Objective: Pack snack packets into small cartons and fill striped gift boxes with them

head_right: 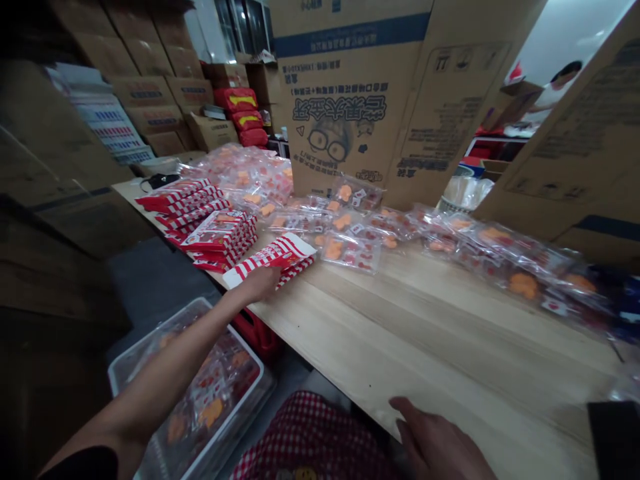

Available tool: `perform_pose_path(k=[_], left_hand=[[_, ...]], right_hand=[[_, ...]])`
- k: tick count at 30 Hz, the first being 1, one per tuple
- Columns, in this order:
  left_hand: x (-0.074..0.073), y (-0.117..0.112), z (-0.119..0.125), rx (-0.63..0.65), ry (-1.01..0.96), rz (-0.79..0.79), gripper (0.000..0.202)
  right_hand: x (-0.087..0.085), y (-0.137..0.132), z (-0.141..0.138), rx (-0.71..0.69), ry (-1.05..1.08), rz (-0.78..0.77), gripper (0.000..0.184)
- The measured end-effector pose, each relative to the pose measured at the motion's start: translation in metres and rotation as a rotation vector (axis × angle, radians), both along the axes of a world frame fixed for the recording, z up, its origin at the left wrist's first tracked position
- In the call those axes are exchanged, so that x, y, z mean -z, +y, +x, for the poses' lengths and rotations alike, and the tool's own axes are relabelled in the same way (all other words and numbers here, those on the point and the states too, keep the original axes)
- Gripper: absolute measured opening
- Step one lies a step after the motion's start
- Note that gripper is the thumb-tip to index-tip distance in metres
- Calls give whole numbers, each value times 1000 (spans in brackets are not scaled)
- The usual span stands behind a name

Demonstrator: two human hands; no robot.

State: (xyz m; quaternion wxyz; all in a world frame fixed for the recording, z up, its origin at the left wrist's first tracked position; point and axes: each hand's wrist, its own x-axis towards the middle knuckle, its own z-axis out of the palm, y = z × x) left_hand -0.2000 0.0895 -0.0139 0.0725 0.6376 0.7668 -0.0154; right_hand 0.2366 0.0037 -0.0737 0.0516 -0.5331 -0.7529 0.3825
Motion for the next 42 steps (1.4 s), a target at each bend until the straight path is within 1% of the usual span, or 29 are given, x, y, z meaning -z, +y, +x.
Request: perform_pose_path(k=[2,3,5,6,8,9,10,12,13,14,15,17,18,19,20,22,23,24,25,27,28,29,31,33,35,37,38,41,42], left_hand=[[-18,-7,6,-44,17,75,39],[-30,-11,9,-71,29,146,41],[-55,-21,21,-91,1,394,42],[-66,-25,28,-67,-68,561,40],[-79,-33,49,59,-275,822,34],[-79,-37,63,144,-362,896,32],[-75,-40,79,238,-406,922,30],[-53,-48,117,412,-375,917,38],[-38,-54,137,504,-335,889,45],[-21,-60,157,585,-310,834,50],[-5,-67,176,670,-309,755,52],[21,-77,205,806,-350,525,52],[31,-79,215,825,-364,413,53],[39,-78,222,789,-361,320,56],[45,-73,226,701,-338,253,60],[58,-58,228,464,-269,157,77],[65,-51,228,374,-244,119,89],[71,-44,227,327,-235,87,99],[77,-40,226,324,-236,63,103],[87,-36,223,376,-241,54,91],[91,-37,222,397,-235,65,82],[92,-38,221,407,-226,74,75],[91,-41,221,398,-217,85,66],[85,-43,225,385,-230,84,57],[77,-45,235,378,-249,76,43],[69,-47,248,364,-267,63,38],[67,-49,255,355,-276,54,43],[63,-54,272,310,-310,18,81],[62,-54,275,287,-326,5,90]], right_hand=[[-10,6,-24,-40,94,69,41],[-18,8,-34,-42,161,121,41],[-41,11,-52,-22,315,256,38],[-54,13,-58,2,389,336,35],[-83,16,-66,77,517,453,30],[-97,17,-68,129,576,454,30],[-108,18,-68,179,644,402,33],[-120,22,-68,251,807,174,48],[-119,26,-66,283,892,60,54],[-113,31,-64,326,961,-10,59],[-103,37,-61,396,995,-19,62],[-74,51,-50,603,881,97,65],[-58,59,-42,707,733,160,69],[-42,65,-33,758,565,181,72],[-29,70,-24,806,453,181,76],[-10,75,-9,885,281,197,85],[-5,75,-4,882,187,248,88],[-2,75,-3,809,52,326,88],[-1,74,-4,673,-98,406,85],[-1,70,-12,332,-348,510,64],[-1,68,-18,203,-416,522,51],[0,66,-24,138,-437,515,39],[4,62,-31,134,-443,501,26],[8,60,-31,175,-463,506,28],[11,61,-24,232,-477,507,34],[13,62,-17,257,-479,496,37],[14,63,-14,255,-475,489,37],[14,64,-11,255,-462,464,34],[13,65,-12,273,-461,450,34]])
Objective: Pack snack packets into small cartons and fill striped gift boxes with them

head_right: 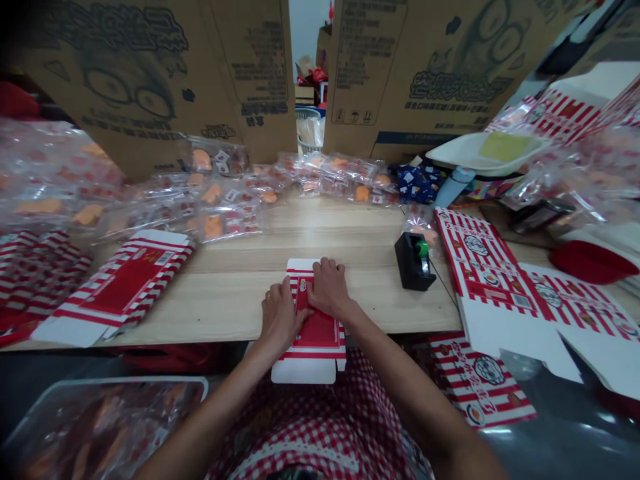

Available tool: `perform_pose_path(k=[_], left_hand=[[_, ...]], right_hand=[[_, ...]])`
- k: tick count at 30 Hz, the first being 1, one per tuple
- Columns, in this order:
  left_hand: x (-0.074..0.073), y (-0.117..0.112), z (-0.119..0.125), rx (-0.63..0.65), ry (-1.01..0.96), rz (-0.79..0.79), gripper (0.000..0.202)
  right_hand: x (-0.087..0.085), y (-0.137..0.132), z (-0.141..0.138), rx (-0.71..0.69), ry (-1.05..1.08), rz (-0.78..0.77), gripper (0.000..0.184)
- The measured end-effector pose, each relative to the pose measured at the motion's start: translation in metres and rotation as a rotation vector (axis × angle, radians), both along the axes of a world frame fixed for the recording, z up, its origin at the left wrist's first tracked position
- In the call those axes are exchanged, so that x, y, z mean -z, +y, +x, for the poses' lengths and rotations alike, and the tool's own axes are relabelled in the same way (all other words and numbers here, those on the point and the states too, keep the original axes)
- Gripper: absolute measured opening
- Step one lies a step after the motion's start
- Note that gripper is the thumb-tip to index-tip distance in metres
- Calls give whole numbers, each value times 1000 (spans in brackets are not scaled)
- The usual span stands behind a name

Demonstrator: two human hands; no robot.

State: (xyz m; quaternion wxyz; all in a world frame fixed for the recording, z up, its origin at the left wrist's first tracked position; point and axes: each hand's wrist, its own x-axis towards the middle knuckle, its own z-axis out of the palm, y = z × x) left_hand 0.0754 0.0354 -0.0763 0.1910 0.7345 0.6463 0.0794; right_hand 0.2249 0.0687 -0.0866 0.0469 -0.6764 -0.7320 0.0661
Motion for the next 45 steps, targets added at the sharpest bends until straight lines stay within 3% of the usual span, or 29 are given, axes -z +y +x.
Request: perform_pose_path(k=[4,8,14,17,21,26,28,30,32,34,38,42,45], left_hand=[[-2,3,4,-84,-58,-93,99],[-3,3,1,-78,-100,-103,103],[7,2,-8,-37,-153,-3,71],[10,0,-12,2,-248,56,56],[3,-9,-18,17,-282,176,60],[-12,-13,-30,-67,-136,180,83],[-17,-8,-32,-90,-94,229,89],[-20,-2,-32,-70,-70,308,92],[-23,3,-30,30,-75,366,91],[-26,5,-28,155,-114,397,91],[-35,8,-29,308,-294,386,82],[-51,13,-33,278,-516,284,56],[-63,22,-36,177,-786,114,36]], right_hand=[[-6,9,0,109,35,-87,44],[-21,24,8,166,112,-237,49],[-48,27,29,73,409,-474,20],[-50,20,34,60,627,-552,21],[-46,11,29,160,925,-455,37],[-50,2,16,226,1174,-276,37],[-58,1,18,191,1234,-290,28],[-69,3,24,60,1295,-441,21],[-80,6,33,-107,1340,-651,23],[-88,9,40,-217,1359,-765,27],[-96,8,42,-280,1352,-628,27],[-108,-1,31,-330,1190,-402,28],[-116,-7,28,-196,1034,75,19]])
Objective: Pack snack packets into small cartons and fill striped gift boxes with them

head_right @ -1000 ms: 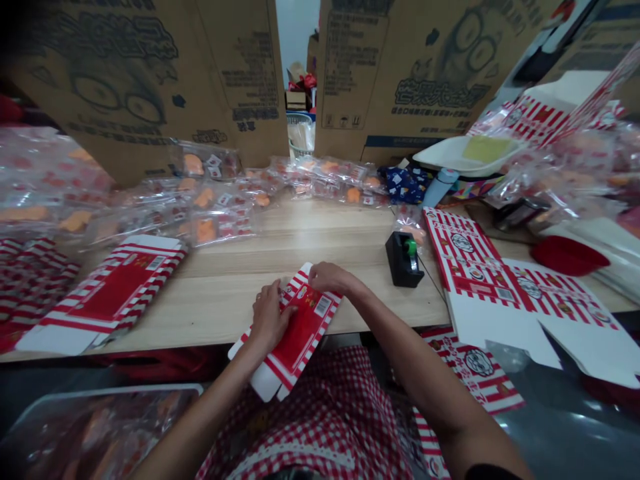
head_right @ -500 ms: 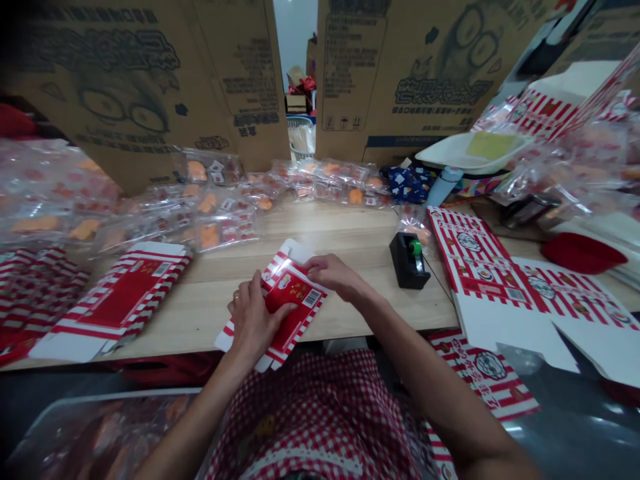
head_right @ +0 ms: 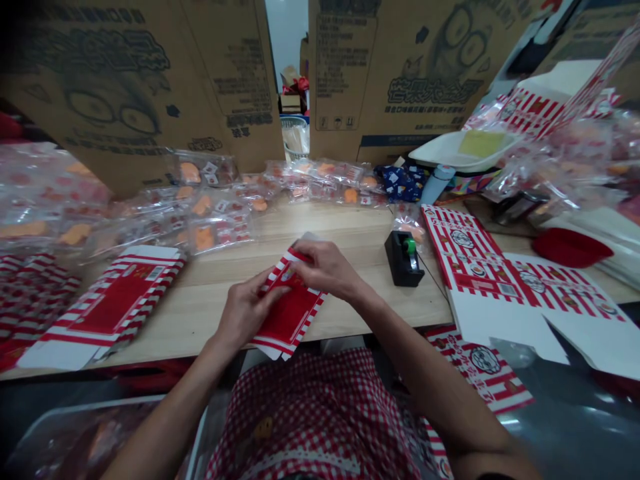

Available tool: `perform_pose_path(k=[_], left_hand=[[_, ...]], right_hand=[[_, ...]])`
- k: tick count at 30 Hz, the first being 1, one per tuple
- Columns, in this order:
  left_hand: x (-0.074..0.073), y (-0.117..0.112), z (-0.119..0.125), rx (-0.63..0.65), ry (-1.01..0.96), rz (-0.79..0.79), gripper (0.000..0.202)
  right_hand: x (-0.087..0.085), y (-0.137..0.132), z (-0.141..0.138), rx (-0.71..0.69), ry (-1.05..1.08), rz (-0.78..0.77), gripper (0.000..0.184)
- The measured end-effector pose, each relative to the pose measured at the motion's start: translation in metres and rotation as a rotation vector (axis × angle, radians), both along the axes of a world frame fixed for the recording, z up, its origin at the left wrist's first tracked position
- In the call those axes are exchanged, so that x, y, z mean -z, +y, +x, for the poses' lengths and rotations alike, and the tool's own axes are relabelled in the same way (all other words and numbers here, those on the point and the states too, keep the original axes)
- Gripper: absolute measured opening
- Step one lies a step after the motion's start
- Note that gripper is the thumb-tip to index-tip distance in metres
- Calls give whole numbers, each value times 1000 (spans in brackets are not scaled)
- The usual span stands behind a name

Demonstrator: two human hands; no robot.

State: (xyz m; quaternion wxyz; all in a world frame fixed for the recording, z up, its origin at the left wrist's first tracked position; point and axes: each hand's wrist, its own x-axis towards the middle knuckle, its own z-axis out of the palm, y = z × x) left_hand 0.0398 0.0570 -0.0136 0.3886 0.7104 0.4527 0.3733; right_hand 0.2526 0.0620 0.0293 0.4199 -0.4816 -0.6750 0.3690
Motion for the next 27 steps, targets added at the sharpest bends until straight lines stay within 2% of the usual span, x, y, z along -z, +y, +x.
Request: perform_pose_path(k=[2,3,4,5,7,9,11,13,17,21,23,27], left_hand=[[-6,5,-2,-62,-218,-150,37],[-7,7,-2,-98,-319,-206,39],[-8,8,-2,-124,-404,-250,41],[-8,8,-1,-136,-467,-288,42],[-6,7,4,-136,-550,-360,41],[-2,3,12,-133,-611,-416,41],[2,0,19,-140,-656,-450,44],[5,-3,25,-146,-693,-481,48],[7,-4,29,-176,-747,-546,50],[13,-4,30,-190,-723,-499,50],[20,-7,29,-226,-620,-384,49],[39,-20,26,-338,-200,-99,30]], right_hand=[[3,-4,2,385,15,193,22],[9,-5,3,534,79,187,28],[16,-7,3,620,179,98,34],[25,-8,2,630,301,-50,39],[45,-10,-5,486,553,-356,48],[62,-11,-16,339,732,-494,57],[73,-10,-27,296,825,-476,59],[79,-7,-33,326,843,-425,56],[84,2,-31,445,651,-328,58],[83,13,-22,550,477,-219,59],[79,20,-18,615,408,-135,56],[72,36,-12,767,251,-62,53]])
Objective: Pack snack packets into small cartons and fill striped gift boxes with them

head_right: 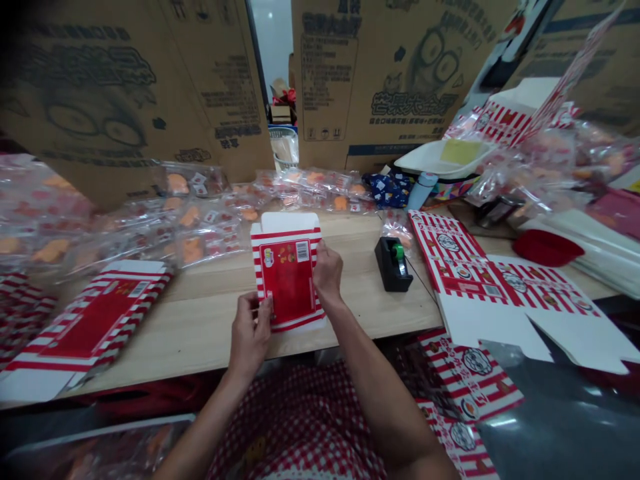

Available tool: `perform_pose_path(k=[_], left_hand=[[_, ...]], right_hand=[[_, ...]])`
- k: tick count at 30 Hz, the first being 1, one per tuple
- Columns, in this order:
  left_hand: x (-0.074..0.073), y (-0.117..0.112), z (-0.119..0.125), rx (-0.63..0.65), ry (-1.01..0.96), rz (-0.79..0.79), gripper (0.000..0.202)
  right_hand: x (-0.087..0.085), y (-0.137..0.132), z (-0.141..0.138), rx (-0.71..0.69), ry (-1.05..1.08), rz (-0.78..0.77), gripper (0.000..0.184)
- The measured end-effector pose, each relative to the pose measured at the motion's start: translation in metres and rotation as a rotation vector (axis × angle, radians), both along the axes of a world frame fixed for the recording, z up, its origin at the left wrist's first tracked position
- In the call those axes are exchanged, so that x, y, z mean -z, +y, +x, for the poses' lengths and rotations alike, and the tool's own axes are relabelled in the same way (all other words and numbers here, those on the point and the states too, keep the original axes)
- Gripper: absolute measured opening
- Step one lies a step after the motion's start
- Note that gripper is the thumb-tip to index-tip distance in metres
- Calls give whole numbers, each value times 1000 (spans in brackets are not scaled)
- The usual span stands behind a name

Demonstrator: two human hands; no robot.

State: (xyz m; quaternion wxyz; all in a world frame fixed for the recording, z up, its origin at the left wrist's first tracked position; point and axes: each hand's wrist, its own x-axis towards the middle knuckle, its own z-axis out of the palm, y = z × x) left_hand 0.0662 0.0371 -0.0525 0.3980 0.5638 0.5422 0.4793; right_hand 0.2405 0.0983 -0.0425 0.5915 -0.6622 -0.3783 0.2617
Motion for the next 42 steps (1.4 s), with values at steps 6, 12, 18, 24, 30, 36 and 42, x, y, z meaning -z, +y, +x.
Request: perform_pose_path(k=[6,12,18,24,30,36,42], left_hand=[[9,-17,0,0,100,153,31],[1,0,-24,264,-160,-90,43],[1,18,-41,96,-20,14,60],[9,-5,-43,157,-103,-131,50],[7,-24,-47,205,-207,-330,39],[-20,-10,-54,219,-441,-486,63],[-20,-8,-67,345,-393,-484,33]], right_hand=[[1,9,-6,0,-65,-82,51],[7,-33,-11,-145,-122,-167,63],[23,-80,-33,-421,-15,-96,56],[31,-89,-19,-467,133,-74,33],[41,-106,-9,-544,164,-78,32],[23,-99,-5,-563,439,-117,51],[12,-103,2,-637,188,-74,11]])
